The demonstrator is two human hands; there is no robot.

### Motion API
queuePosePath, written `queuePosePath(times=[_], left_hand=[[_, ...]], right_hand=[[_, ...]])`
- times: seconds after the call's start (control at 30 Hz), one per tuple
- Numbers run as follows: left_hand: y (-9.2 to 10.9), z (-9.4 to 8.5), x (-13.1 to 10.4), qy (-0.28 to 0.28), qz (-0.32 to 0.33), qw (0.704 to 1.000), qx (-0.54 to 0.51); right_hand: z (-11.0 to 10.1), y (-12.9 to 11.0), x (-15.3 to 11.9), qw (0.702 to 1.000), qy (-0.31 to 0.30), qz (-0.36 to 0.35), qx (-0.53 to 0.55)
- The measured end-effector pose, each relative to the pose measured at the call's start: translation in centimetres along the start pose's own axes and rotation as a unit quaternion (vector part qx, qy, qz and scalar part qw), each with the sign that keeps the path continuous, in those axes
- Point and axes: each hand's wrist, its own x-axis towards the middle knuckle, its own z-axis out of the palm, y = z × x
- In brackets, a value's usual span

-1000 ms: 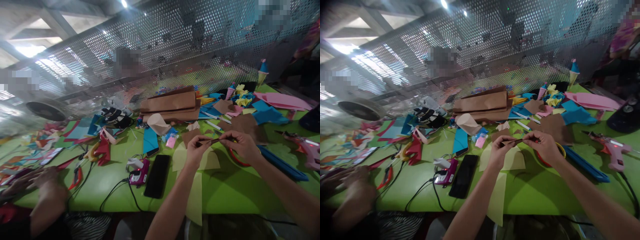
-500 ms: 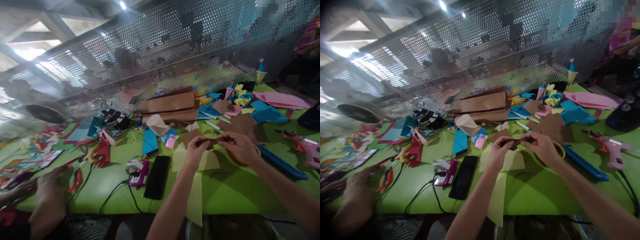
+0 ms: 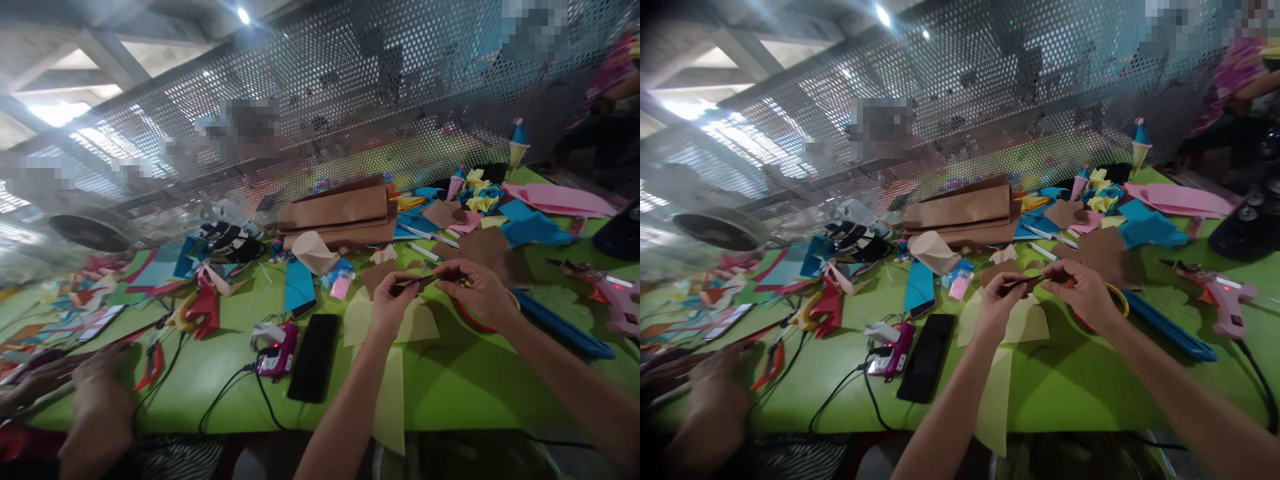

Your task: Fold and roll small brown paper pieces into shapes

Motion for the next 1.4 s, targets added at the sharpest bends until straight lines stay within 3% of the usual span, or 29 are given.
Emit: queuePosePath(times=[0.1, 0.4, 0.73, 1.4], left_hand=[[-0.09, -0.03, -0.13, 0.007, 0.019, 0.999, 0.03], [0.34, 0.01, -0.28, -0.03, -0.025, 0.997, -0.061], [-0.01, 0.08, -0.13, -0.023, -0.023, 0.997, -0.077], [-0.44, -0.18, 0.19, -0.01, -0.043, 0.997, -0.064]], right_hand=[[-0.09, -0.08, 0.09, 1.0, 0.007, -0.001, -0.002], [-0.28, -0.14, 0.14, 1.0, -0.011, 0.007, 0.002], [-0.29, -0.59, 0.24, 1.0, -0.014, 0.013, -0.015], [-0.71, -0.7, 0.29, 0.993, -0.061, -0.075, -0.063]])
